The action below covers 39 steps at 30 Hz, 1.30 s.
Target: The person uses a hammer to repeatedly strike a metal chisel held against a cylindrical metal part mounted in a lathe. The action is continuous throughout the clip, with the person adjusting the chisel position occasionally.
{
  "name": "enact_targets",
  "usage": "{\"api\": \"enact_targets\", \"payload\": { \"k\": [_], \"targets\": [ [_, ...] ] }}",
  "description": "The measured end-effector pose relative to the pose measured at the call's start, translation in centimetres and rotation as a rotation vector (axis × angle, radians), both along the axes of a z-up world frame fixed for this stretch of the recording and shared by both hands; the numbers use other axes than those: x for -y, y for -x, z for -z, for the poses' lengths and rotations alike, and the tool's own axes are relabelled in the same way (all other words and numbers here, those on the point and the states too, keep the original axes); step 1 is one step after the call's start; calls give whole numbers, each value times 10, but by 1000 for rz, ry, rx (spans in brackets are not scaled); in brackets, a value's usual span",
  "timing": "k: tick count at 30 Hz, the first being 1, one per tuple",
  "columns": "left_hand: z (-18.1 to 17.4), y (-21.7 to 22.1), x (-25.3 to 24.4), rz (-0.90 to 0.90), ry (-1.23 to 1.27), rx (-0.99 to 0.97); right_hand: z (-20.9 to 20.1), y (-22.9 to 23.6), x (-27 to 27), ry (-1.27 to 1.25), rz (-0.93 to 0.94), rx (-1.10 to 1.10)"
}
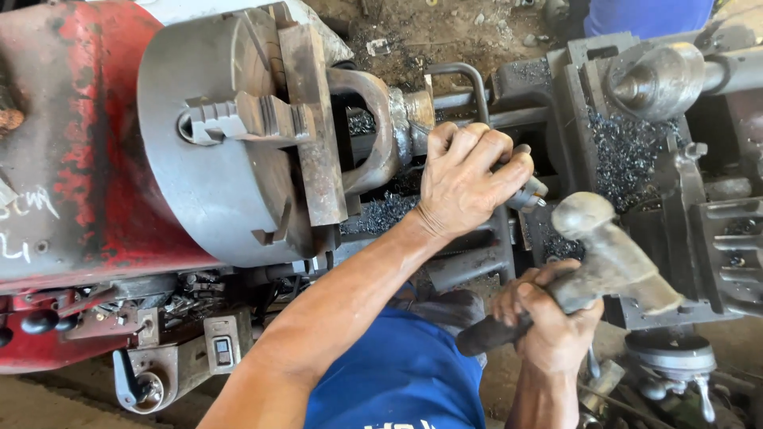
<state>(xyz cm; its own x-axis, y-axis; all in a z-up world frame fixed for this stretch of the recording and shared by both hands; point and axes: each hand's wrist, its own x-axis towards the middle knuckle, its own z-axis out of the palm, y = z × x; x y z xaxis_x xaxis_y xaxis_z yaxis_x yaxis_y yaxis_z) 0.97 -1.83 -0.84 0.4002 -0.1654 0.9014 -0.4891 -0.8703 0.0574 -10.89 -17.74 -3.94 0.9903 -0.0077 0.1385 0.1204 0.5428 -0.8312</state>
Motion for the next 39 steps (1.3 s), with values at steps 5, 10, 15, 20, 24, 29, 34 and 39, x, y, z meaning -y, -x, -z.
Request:
{"api": "enact_targets", "payload": {
  "k": [5, 10, 15, 20, 24, 29, 34, 39],
  "targets": [
    [2, 2, -1, -3, -20, -9, 5, 5, -7, -91, 151, 42],
    [9, 4, 1, 9, -53, -22, 12, 6, 1, -70, 26, 35],
    [2, 3, 0, 11, -64, 5, 18, 4, -7, -47, 48, -53],
    [4, 6, 2, -5, -48, 5, 17, 9, -13, -120, 98, 66],
    [6, 5, 5, -19, -74, -32, 9, 9, -13, 6, 70, -145],
    [6, 5, 4, -16, -80, -26, 23, 9, -15, -143, 146, -16],
    [4, 2, -1, -27, -46, -102, 18, 22, -6, -66, 43, -111],
    [-1, 12, 10, 211, -293, -460, 29, 30, 16, -77, 33, -101]
  ]
}}
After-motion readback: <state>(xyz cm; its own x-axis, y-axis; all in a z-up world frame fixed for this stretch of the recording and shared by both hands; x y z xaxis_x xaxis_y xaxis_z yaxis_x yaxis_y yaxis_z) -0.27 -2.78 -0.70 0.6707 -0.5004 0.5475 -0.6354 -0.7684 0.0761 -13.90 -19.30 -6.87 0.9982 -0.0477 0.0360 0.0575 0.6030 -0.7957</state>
